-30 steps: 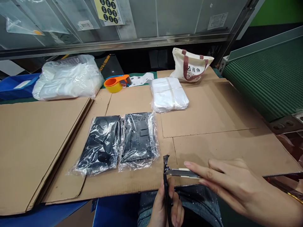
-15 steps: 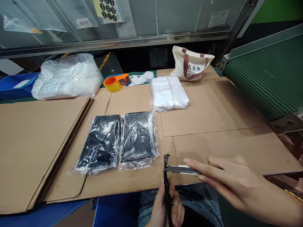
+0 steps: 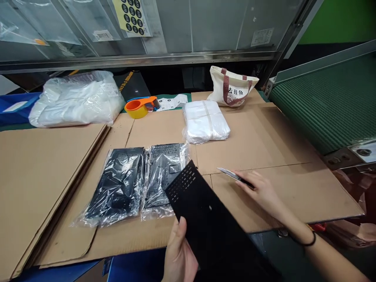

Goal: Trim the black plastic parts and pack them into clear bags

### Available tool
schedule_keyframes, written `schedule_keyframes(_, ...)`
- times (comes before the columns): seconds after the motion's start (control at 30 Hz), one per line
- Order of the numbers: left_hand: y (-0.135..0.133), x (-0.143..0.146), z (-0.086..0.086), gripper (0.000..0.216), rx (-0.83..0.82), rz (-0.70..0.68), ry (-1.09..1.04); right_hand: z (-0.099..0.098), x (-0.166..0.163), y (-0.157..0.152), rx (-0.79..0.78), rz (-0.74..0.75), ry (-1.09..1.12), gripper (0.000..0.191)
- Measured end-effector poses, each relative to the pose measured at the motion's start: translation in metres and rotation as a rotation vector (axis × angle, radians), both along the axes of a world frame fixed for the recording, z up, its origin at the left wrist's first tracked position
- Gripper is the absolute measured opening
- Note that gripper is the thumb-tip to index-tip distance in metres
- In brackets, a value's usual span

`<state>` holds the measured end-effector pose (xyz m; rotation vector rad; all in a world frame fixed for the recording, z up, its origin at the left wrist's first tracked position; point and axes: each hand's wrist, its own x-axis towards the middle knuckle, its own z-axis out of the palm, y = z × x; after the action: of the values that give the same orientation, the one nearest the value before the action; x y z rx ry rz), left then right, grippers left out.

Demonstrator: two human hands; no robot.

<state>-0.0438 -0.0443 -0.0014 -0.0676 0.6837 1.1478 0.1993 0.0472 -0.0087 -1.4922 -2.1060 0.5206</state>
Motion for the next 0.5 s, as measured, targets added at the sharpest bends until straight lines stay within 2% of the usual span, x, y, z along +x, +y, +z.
schedule_keyframes(0.07, 0.005, 0.003, 0.008, 0.043, 0.024, 0.091, 0.091, -0.017, -0.002, 0.001, 0.009, 0.018, -0.066, 0.030)
schedule_keyframes(0.13, 0.009, 0.008, 0.014, 0.051, 0.034, 0.097, 0.141, -0.028, -0.004, 0.001, 0.017, 0.018, -0.106, 0.029)
schedule_keyframes(0.23, 0.012, 0.016, 0.019, 0.055, 0.039, 0.078, 0.182, -0.032, -0.005, -0.001, 0.012, -0.020, -0.026, 0.027)
schedule_keyframes(0.3, 0.014, 0.020, 0.020, 0.056, 0.036, 0.098, 0.218, -0.027, -0.005, -0.002, -0.064, -0.045, 0.172, 0.029)
schedule_keyframes(0.43, 0.016, 0.028, 0.019, 0.049, 0.066, 0.141, 0.315, -0.013, -0.011, -0.015, -0.380, -0.043, 0.830, 0.045)
schedule_keyframes(0.5, 0.016, 0.032, 0.016, 0.046, 0.087, 0.133, 0.344, -0.009, -0.017, -0.024, -0.499, -0.070, 1.082, 0.046)
